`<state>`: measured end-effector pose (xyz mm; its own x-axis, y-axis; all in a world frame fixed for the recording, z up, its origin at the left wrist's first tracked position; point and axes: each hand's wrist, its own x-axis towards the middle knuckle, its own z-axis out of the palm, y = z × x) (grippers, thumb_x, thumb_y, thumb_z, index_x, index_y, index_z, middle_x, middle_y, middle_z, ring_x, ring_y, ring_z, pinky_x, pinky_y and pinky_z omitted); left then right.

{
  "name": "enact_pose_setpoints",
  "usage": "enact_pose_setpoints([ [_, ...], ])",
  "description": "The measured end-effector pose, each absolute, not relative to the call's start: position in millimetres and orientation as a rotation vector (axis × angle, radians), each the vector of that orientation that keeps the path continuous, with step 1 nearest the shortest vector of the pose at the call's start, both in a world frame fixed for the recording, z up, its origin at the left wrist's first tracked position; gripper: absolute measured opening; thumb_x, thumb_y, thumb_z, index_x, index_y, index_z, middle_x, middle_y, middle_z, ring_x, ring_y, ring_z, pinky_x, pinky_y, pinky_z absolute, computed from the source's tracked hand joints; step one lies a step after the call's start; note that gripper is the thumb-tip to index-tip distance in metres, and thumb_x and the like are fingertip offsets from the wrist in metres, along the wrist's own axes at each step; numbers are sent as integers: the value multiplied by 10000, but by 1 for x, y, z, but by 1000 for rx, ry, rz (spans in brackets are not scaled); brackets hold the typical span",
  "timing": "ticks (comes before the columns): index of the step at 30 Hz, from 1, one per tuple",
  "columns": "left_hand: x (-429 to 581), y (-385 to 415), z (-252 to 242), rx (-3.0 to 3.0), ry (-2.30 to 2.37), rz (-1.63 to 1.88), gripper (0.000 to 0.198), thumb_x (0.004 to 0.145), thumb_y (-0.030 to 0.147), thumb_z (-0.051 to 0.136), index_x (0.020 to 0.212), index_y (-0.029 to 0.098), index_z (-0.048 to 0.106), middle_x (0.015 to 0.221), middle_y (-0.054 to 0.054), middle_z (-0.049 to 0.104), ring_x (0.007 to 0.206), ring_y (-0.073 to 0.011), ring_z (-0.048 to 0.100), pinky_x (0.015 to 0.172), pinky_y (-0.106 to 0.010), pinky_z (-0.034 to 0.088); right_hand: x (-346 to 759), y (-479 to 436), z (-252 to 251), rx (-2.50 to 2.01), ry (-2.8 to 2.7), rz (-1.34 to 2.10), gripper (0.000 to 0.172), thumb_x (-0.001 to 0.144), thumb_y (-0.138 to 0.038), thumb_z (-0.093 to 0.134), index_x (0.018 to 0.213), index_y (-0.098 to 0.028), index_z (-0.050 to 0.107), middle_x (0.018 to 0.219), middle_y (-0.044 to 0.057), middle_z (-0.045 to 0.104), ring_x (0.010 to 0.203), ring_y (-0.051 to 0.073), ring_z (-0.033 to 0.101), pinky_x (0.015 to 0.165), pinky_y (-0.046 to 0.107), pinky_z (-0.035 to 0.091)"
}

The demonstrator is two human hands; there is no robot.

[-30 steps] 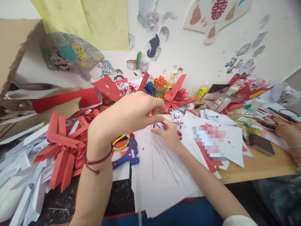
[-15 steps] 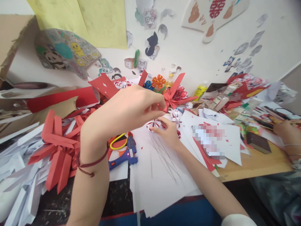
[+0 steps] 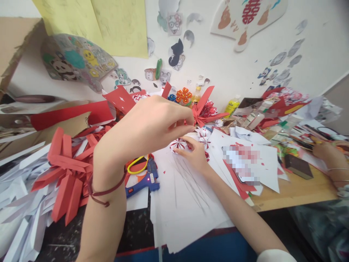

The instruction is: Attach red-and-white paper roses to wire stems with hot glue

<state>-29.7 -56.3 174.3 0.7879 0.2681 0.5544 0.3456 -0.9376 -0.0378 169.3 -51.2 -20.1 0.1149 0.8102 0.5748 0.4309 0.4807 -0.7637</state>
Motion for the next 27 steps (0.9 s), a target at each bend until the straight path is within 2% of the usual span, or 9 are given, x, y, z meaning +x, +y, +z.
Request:
enact_pose_setpoints([
  [15,-32,-61,176,-2786,-437,-921,234,973,280,501,853,231,696,736,10,706,632,-112,628,596,-242,393,169,-52,-21,-1120,-1531,352,422,750,-338,830,1144,-241,712,1170,51,718,1098,233,660,1017,377,500],
  [27,-40,-71,180,-2797,-403,-973,191,959,239,540,879,247,713,773,32,731,653,-109,644,623,-251,427,172,-50,-23,-1126,-1571,325,416,755,-322,829,1143,-232,709,1161,55,719,1081,232,659,1018,385,490],
])
